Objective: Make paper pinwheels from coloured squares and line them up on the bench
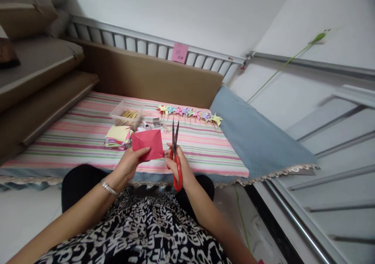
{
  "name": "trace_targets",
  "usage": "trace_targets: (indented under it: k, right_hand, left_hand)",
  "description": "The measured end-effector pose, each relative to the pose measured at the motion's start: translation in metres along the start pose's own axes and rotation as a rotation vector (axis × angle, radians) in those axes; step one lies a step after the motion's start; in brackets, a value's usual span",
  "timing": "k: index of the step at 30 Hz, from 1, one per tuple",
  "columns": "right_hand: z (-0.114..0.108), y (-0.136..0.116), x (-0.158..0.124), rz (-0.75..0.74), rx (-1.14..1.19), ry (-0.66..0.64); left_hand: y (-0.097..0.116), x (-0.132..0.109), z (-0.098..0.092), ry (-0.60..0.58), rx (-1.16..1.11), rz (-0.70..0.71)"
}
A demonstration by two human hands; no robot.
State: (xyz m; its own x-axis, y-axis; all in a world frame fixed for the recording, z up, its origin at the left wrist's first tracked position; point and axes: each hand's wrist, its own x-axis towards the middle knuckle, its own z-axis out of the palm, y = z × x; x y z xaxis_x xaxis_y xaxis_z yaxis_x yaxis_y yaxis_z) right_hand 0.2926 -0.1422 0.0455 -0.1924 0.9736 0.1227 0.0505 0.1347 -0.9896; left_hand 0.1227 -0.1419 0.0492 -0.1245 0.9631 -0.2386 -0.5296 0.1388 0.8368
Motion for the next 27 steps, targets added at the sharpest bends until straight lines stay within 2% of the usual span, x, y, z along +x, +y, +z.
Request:
trace_targets:
  k: [4,7,12,16,27]
  right_hand:
    - [-0.018,-0.007,-0.034,0.119,-0.165,-0.23]
    - [-0.028,-0.008,-0.051,0.194,-0.233,-0.324]
    - [-0.037,-0.003,-0.058,0.348,-0.255,-0.332]
    - [-0.039,-0.004,-0.061,0.416,-0.266,-0.28]
    - [-0.048,-0.03,-0.07,0.415,-0.279,-0.308]
  left_hand:
    - [0.005,-0.002,-0.013,0.04,0.073,-0.01]
    - [0.007,-0.002,-0.017,-0.007,0.097,-0.062]
    - [0.014,0.0,-0.013,-0.084,0.108,-0.107]
    - [0.018,0.001,-0.005,-0.121,0.122,-0.104]
    - [0.008,0.005,0.003,-0.216,0.134,-0.12]
